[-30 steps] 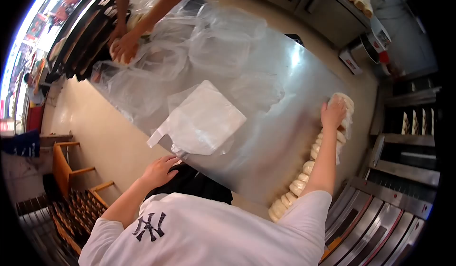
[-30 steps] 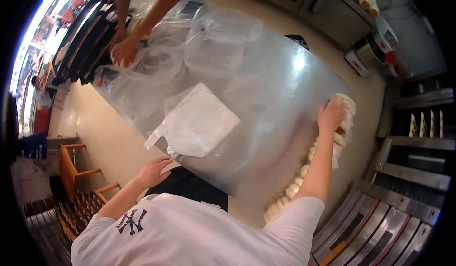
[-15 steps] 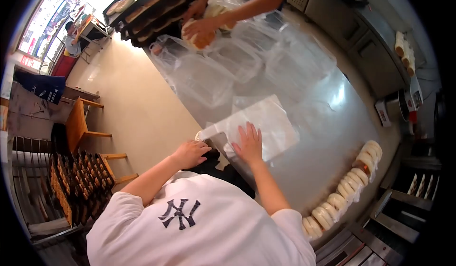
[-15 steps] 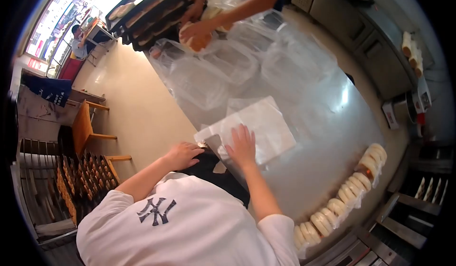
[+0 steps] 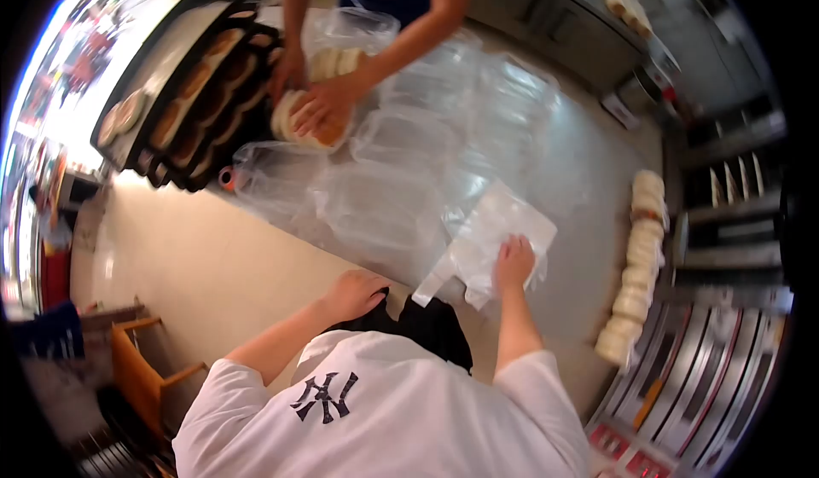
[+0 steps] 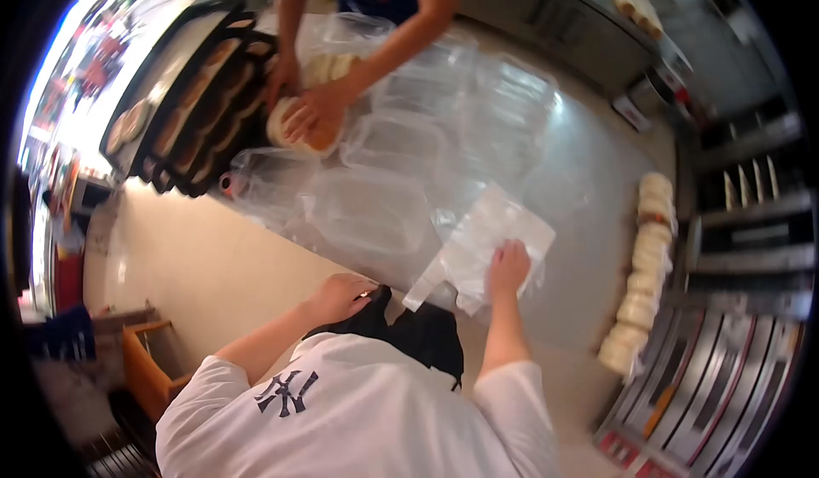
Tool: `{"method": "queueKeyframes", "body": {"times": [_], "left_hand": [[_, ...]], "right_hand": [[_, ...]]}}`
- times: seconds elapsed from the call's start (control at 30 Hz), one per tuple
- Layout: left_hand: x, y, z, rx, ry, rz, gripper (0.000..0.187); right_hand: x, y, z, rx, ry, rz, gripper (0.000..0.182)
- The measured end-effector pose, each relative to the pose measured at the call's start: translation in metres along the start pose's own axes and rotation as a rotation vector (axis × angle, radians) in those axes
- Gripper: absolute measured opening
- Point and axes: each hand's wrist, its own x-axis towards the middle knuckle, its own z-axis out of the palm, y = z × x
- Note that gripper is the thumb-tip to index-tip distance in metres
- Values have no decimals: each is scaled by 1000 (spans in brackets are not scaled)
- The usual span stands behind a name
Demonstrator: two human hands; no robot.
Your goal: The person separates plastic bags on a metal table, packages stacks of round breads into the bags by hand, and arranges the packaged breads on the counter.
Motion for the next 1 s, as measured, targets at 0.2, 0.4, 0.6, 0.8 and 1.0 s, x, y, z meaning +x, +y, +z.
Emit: {"method": "queueKeyframes", "body": {"times": [0.2, 0.4, 0.6, 0.8, 1.0], "left_hand": [[79, 40, 37, 20, -300, 269, 35], [150, 41, 148, 249, -253, 543, 45], [194, 58, 177, 312, -296, 461, 37], [240, 172, 170, -17, -218, 105, 44], [298, 282, 255, -248, -219, 73, 61]], "right_hand": [[-2, -16, -29, 113, 78, 53, 12], [-22, 9, -60, 274, 211, 60, 14], [-27, 136, -103, 539, 259, 503, 19], [-38, 237, -160, 833, 326, 606, 13], [-15, 293, -266, 1120, 900, 711, 21]]}}
